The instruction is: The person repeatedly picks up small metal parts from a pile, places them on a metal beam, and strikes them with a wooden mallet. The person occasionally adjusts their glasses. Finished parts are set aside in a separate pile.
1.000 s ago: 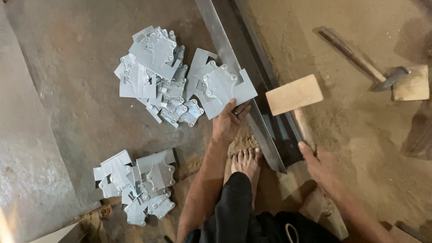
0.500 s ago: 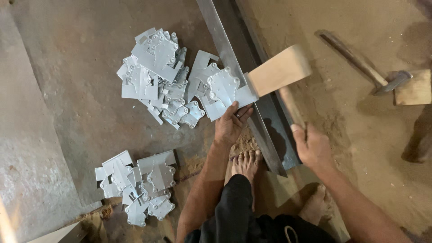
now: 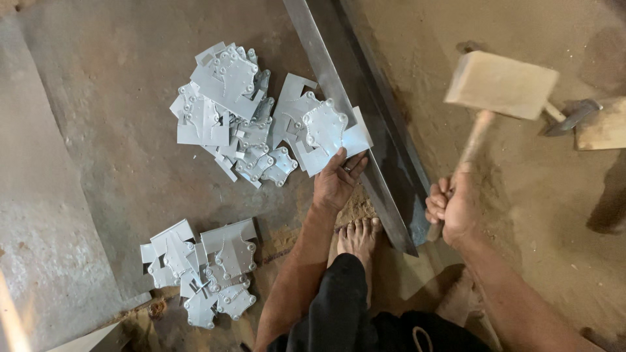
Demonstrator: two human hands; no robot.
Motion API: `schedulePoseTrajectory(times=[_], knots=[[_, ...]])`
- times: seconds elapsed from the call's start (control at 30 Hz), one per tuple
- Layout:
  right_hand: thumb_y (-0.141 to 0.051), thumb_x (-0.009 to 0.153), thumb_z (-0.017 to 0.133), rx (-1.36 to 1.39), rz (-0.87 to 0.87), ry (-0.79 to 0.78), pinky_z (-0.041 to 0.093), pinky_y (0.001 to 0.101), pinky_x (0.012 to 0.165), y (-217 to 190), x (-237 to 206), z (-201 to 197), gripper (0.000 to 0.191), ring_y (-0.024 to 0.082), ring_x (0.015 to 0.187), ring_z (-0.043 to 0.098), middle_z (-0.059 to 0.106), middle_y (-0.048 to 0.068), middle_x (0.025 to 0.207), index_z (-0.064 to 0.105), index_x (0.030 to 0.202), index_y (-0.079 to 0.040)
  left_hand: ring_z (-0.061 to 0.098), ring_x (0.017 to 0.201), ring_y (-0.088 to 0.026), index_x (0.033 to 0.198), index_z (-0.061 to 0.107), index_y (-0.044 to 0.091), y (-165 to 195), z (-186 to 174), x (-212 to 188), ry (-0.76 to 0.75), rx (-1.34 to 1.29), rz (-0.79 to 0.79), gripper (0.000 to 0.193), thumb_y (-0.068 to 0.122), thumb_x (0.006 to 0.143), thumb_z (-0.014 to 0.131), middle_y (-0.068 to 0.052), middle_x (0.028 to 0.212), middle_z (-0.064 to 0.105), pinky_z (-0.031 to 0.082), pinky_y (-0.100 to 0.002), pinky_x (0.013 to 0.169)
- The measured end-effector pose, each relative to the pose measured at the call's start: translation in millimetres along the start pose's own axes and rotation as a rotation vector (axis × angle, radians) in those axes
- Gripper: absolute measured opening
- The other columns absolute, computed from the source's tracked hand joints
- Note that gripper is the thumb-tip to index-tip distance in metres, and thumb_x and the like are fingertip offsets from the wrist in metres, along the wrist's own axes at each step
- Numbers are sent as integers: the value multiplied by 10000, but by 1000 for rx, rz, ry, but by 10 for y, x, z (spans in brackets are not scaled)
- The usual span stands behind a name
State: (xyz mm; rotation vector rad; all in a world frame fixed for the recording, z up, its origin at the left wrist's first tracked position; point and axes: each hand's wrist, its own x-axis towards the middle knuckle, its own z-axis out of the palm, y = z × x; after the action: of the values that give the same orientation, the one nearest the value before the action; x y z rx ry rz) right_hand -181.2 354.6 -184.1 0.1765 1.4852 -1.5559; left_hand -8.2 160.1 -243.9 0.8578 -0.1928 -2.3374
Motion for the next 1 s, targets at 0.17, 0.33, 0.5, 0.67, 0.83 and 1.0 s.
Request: schedulePoseTrajectory(times=[0.17, 0.33, 0.5, 0.67, 0.83, 1.0], knots=[[-654, 995, 453, -271, 228, 1, 264, 301, 389, -98, -83, 69, 556, 103, 411, 287, 324, -40, 551, 430, 782, -142, 709, 1086, -305, 1261, 583, 19, -32, -38, 40, 18, -8, 5, 280, 128, 1009, 638, -120, 1161, 704, 588, -487, 995], [-649, 996, 428, -379, 149, 19, 335, 333, 378, -48, -112, -45, 610, 128, 397, 378, 407, -15, 521, 491, 712, -113, 715, 1042, -280, 1234, 580, 1, -74, -141, 123, 37, -58, -25, 248, 104, 1012, 621, -126, 1133, 709, 575, -486, 1024], [-550, 1025, 525, -570, -15, 170, 365, 389, 415, 29, -173, -342, 623, 189, 442, 429, 445, 54, 553, 511, 659, -47, 683, 963, -316, 1132, 591, -58, 226, -19, 178, -246, -54, 47, 144, 71, 1072, 566, -171, 1052, 700, 557, -541, 1011], [-528, 1039, 540, -805, 103, 209, 408, 408, 438, 76, -259, -518, 600, 198, 489, 461, 483, 77, 594, 561, 728, -16, 730, 792, -325, 1193, 672, 89, 703, 538, 131, 8, 1582, 229, 300, 185, 964, 503, -141, 902, 744, 603, -445, 757], [-441, 1058, 533, -972, -264, 270, 416, 365, 459, -64, -331, -532, 511, 157, 506, 513, 541, 75, 591, 599, 759, -32, 732, 883, -384, 1282, 671, 119, 741, 839, -34, -219, 1975, 581, 403, 311, 928, 678, -190, 1013, 751, 565, -479, 791], [-405, 1105, 531, -537, -713, 100, 366, 359, 472, -91, -479, -410, 417, 143, 544, 456, 516, 59, 701, 530, 995, -3, 734, 900, -374, 1285, 694, 148, 754, 824, -20, -235, 2018, 570, 400, 304, 916, 707, -187, 1016, 748, 569, -481, 818]])
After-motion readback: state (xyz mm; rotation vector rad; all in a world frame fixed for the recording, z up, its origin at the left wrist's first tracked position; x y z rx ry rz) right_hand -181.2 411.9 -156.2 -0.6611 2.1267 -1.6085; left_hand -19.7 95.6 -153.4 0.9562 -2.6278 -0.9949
